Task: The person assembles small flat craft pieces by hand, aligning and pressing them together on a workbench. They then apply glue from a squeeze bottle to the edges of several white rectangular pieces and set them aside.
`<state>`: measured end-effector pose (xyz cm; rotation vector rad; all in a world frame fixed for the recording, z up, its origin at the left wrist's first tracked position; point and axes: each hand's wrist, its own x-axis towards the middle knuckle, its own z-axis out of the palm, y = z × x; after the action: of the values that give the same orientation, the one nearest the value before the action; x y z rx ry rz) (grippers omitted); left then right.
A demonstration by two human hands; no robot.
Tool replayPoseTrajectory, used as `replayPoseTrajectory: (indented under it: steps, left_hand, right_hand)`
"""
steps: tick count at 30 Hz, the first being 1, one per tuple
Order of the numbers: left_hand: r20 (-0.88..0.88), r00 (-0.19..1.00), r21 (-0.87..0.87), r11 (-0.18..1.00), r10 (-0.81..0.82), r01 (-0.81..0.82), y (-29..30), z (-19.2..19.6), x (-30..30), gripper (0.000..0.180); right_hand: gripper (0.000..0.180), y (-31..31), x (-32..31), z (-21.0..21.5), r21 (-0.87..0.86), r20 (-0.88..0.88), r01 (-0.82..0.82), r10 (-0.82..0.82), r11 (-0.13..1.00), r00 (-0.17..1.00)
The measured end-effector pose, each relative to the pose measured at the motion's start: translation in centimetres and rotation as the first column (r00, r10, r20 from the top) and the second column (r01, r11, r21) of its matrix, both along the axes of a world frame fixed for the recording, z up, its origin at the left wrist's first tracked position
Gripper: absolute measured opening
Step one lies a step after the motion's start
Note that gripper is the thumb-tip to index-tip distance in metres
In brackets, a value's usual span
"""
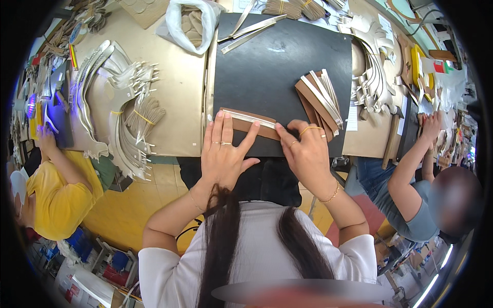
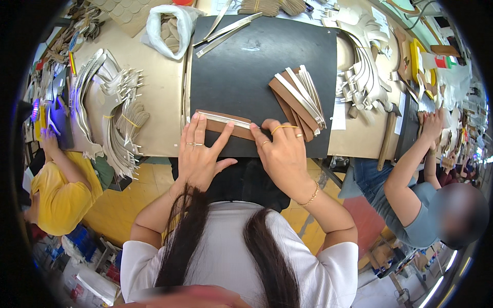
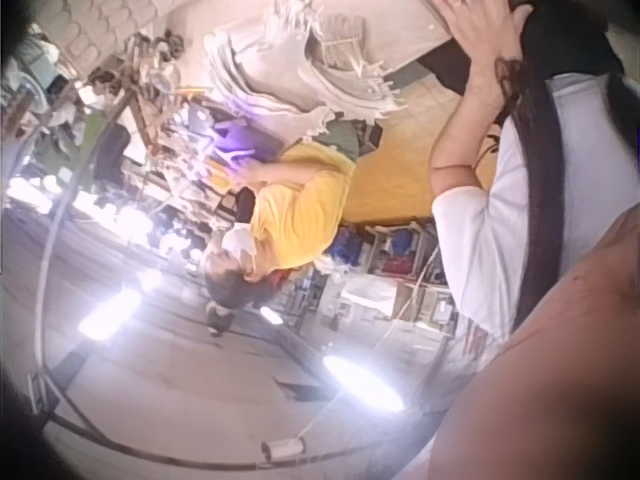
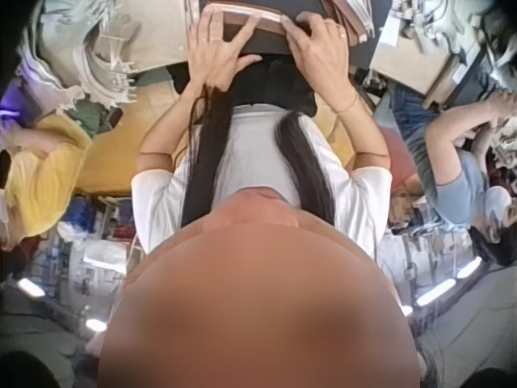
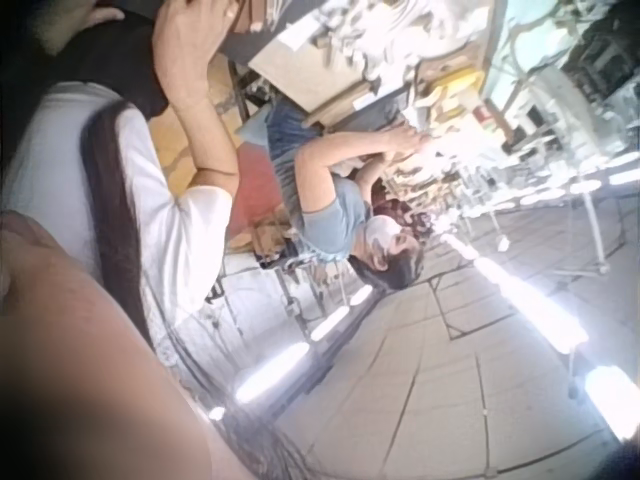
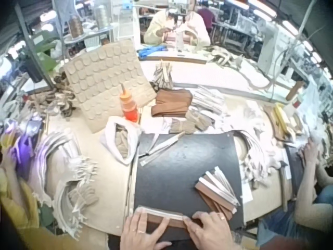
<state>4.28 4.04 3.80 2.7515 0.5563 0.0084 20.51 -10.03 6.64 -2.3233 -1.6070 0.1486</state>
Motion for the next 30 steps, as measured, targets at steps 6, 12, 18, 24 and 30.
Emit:
replayPoseTrajectory:
  steps: [6,12,18,24,30]
  left_hand:
    - [0.095,0.990,-0.140,0.986,0.105,-0.091,-1.4,0.3,-1.5,0.089]
    - [0.257,0.932,-0.203,0.957,0.254,-0.205,0.5,-0.2,-1.7,0.053]
    - [0.369,0.874,-0.264,0.937,0.316,-0.228,3.3,-1.4,-1.0,0.031]
    - [0.406,0.891,-0.127,0.978,0.203,-0.165,3.5,-1.9,-1.0,0.031]
    - [0.464,0.881,0.011,0.994,0.095,-0.113,3.5,-2.2,-1.0,0.031]
  right_hand:
    - [0.033,3.6,-1.4,-1.1,0.181,-0.130,0.024,0.000,0.983,0.992]
    - [0.032,5.0,-1.5,-3.1,0.205,-0.053,-0.053,0.065,0.977,0.996]
    - [0.034,4.6,-1.1,-4.3,0.313,0.064,-0.142,0.128,0.939,0.990]
    - [0.035,4.2,-1.1,-4.8,0.335,0.089,-0.171,0.150,0.927,0.985]
    - [0.035,4.3,-1.0,-4.7,0.353,0.073,-0.175,0.159,0.919,0.985]
